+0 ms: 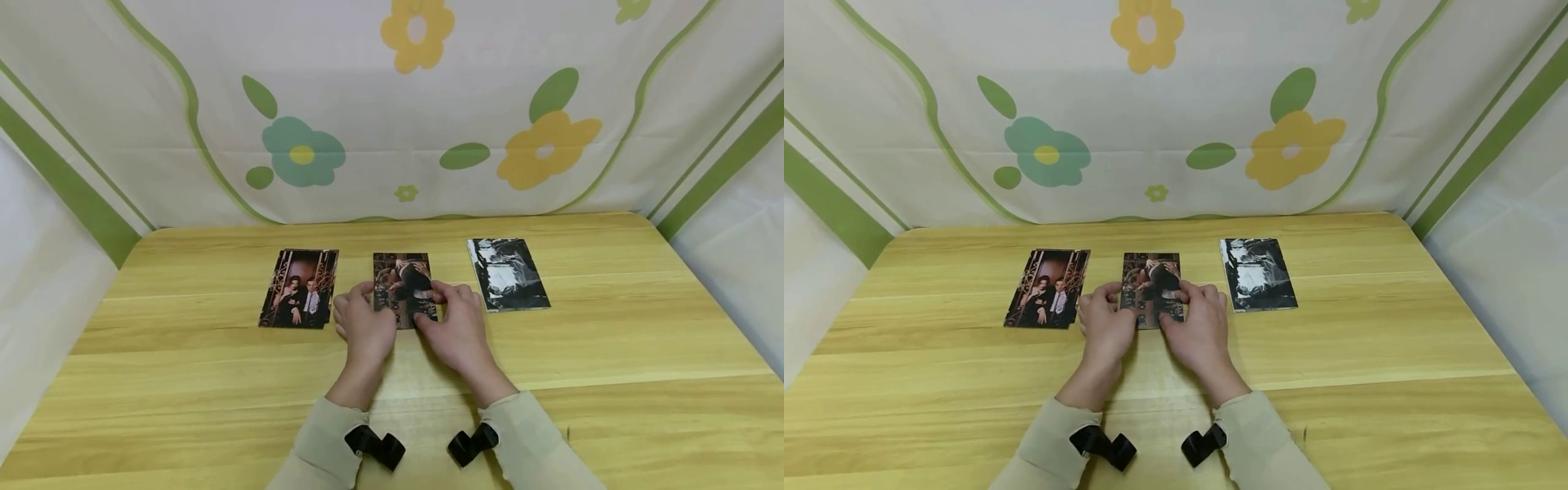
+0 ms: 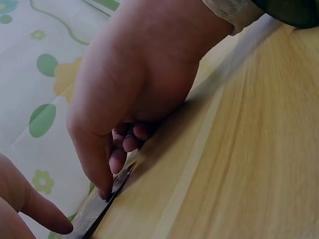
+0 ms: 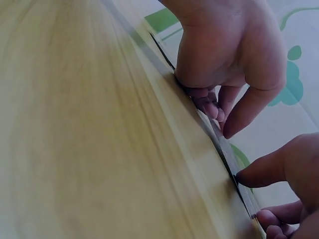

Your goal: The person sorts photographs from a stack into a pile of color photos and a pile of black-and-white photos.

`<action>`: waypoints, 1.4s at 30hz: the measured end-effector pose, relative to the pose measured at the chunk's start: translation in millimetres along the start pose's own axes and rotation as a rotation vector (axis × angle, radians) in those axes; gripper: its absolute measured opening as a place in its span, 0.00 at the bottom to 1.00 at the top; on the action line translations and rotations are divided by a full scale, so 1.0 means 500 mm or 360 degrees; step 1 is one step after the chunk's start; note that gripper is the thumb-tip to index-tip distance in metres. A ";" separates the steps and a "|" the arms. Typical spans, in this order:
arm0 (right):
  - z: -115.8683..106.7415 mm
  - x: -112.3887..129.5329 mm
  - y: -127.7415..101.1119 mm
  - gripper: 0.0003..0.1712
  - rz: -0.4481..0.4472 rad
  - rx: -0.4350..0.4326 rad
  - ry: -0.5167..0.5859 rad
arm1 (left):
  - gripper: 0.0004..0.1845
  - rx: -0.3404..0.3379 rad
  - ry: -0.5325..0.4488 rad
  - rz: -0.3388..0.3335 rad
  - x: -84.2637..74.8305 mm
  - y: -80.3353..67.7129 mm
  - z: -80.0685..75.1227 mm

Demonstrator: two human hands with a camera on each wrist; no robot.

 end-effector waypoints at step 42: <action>-0.021 0.050 -0.005 0.32 -0.0056 -0.0007 0.0643 | 0.17 0.0217 -0.0298 0.0054 -0.037 0.042 -0.123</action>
Point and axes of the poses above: each hand's wrist, its own y-axis towards the middle knuckle, its own z-axis out of the palm, x = y × z, the point moved 4 cm from there along y, towards the middle knuckle, and after that the axes turned 2 degrees about z, right-handed, at the moved point
